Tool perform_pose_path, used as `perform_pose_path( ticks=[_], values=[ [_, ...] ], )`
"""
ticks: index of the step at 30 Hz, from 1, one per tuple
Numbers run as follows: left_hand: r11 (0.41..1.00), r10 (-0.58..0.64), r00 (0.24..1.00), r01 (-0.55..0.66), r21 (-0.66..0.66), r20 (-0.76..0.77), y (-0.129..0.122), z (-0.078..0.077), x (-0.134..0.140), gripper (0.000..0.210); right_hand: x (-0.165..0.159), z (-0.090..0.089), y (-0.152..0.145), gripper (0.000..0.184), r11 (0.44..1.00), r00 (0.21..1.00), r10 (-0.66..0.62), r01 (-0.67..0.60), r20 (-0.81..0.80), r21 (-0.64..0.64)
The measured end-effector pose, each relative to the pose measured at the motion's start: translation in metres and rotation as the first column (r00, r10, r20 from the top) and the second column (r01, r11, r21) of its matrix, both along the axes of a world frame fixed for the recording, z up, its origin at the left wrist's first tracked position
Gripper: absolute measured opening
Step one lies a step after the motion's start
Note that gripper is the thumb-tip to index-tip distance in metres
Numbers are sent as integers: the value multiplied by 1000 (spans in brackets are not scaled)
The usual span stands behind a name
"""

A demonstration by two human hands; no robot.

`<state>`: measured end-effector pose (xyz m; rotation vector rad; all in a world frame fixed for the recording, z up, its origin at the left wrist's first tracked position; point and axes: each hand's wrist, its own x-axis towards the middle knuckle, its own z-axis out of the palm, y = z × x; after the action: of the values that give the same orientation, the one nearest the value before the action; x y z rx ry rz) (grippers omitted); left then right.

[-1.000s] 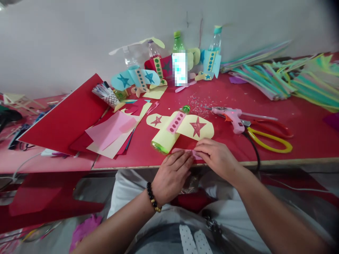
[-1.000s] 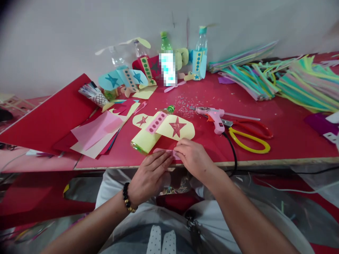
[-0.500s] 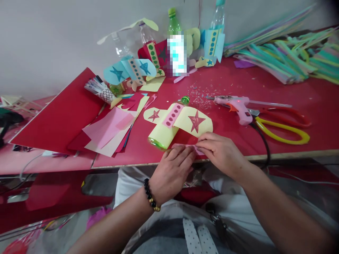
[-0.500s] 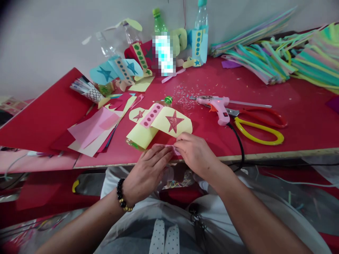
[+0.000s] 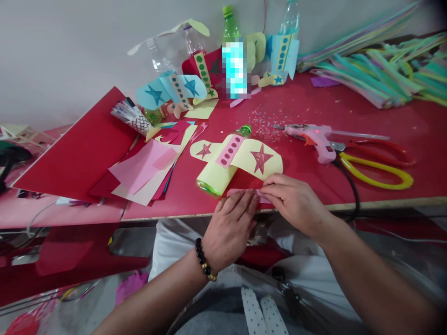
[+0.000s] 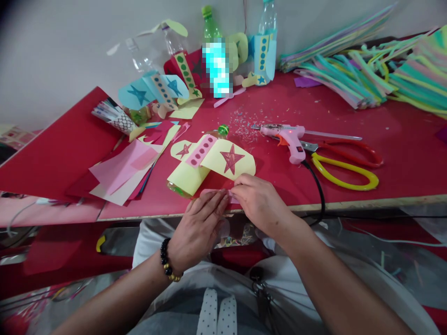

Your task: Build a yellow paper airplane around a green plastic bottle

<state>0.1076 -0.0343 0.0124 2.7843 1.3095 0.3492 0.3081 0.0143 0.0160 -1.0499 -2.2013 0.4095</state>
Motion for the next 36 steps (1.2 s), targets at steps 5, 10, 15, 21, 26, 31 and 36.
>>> perform_pose_path(
  ticks=[5, 10, 15, 21, 26, 31, 36],
  values=[
    [999, -9, 1000, 10, -49, 16, 1, 5, -1, 51, 0, 0, 1, 22, 1000, 1000, 5, -5, -20, -5],
    [998, -15, 999, 14, -59, -28, 1, 6, -1, 51, 1, 0, 1, 22, 1000, 1000, 8, -8, 1, 12],
    [999, -33, 997, 31, -32, -73, 3, 10, 0, 49, -1, -3, 1, 22, 1000, 1000, 4, -5, 4, 9],
    [1000, -10, 999, 9, -14, -47, 4, 13, 2, 46, 13, 11, -3, 13, 980, 991, -127, 130, -29, 151],
    [1000, 20, 1000, -20, -3, 3, 1, 9, 5, 49, 65, 24, 0, 8, 787, 832, -527, 555, -174, 270],
    [1000, 23, 998, -23, 1, 64, 1, 4, 6, 44, 92, 21, 30, 31, 684, 682, -730, 725, 55, 83],
    [999, 39, 993, -36, -30, 116, 0, 3, 4, 42, 86, 29, 69, 21, 612, 645, -727, 764, 236, -203]
  ],
)
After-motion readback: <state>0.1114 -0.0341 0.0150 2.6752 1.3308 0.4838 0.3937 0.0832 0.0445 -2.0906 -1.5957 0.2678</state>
